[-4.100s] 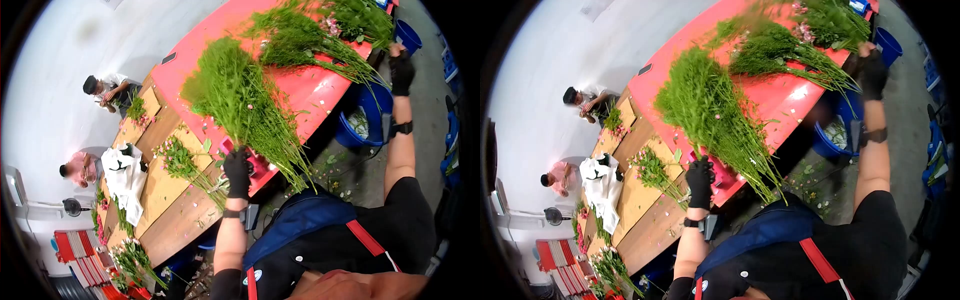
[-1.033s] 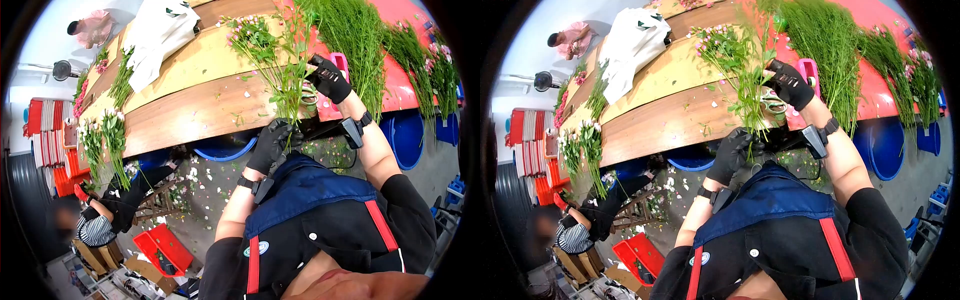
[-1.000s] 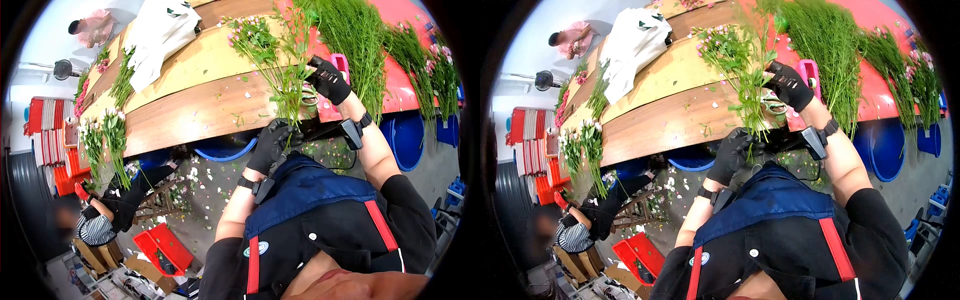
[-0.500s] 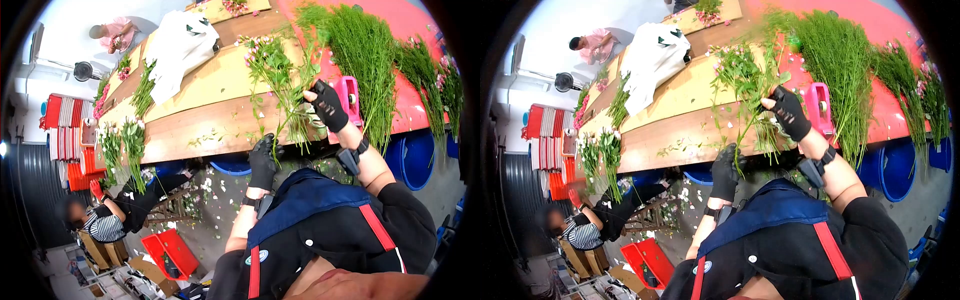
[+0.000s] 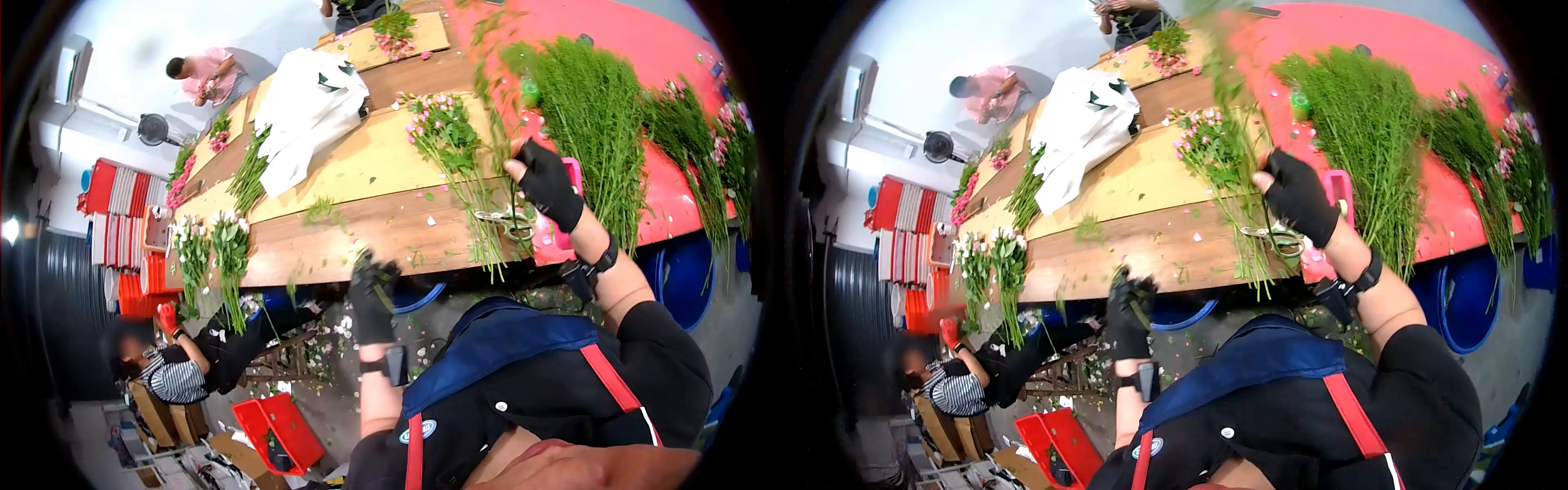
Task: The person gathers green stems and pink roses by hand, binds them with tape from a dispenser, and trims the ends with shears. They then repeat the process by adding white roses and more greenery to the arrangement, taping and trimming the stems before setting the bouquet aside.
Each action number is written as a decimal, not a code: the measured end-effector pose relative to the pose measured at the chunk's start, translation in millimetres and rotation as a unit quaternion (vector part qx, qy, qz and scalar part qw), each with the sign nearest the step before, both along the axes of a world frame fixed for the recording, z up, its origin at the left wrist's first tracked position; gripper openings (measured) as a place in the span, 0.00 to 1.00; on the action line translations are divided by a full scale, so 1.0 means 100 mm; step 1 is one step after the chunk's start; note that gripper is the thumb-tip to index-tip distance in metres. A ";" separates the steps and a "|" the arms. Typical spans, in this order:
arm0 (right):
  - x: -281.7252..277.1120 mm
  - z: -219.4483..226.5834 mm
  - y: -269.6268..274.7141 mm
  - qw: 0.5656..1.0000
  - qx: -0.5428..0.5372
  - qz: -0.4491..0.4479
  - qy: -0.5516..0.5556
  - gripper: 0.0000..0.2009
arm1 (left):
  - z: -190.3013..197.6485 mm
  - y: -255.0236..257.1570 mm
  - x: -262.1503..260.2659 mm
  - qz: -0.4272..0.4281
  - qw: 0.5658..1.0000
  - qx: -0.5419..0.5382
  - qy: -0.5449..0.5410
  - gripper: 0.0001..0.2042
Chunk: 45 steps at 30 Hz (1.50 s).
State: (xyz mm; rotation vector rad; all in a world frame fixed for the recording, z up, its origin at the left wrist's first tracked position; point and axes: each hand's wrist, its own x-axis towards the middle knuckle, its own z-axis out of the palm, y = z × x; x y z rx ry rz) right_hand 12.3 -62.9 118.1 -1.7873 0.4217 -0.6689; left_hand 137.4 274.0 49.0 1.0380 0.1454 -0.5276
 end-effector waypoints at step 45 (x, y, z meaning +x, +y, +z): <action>0.07 -1.55 2.81 0.965 -0.036 -0.190 0.177 0.11 | -0.95 0.51 0.67 -0.337 0.893 -0.122 0.271 0.11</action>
